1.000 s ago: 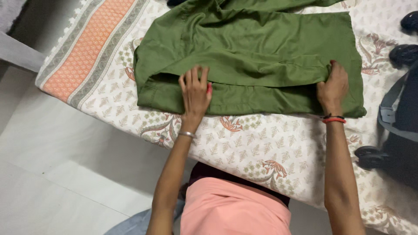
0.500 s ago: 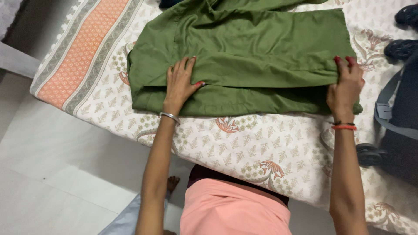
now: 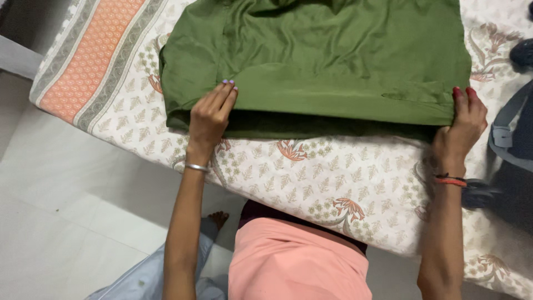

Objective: The person buttons a green shirt, folds it, and then places it into a suitcase on a bed with other clothes.

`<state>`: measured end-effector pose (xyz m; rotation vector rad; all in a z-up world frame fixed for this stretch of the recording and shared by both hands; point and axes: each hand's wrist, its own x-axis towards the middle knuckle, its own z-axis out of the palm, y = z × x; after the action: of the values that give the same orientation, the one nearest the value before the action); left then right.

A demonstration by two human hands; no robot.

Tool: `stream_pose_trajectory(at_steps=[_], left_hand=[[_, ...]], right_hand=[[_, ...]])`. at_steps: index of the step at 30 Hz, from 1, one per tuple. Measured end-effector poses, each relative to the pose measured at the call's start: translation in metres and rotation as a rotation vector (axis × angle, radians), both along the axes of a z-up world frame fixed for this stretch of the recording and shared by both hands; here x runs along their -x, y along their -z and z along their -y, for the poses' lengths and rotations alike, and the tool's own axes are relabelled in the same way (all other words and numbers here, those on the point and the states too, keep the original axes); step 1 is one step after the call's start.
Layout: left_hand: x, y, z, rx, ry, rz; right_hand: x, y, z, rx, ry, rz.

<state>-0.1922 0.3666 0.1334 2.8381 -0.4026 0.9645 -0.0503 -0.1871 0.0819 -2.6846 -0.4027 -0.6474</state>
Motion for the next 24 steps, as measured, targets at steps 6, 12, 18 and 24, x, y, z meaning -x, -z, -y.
stream_pose_trajectory(at_steps=[6,12,18,24], left_hand=[[0.027,0.021,0.011,-0.019,-0.028,-0.043],[0.044,0.050,-0.002,-0.031,-0.116,-0.086],[0.058,0.051,-0.015,0.000,-0.209,-0.163],[0.047,0.046,0.003,0.178,-0.207,-0.173]], right_hand=[[0.010,0.014,0.014,0.035,-0.022,-0.043],[0.011,0.023,0.024,0.064,0.010,-0.160],[0.006,0.024,0.030,0.097,0.011,-0.242],[-0.016,-0.003,0.049,-0.004,-0.185,-0.523]])
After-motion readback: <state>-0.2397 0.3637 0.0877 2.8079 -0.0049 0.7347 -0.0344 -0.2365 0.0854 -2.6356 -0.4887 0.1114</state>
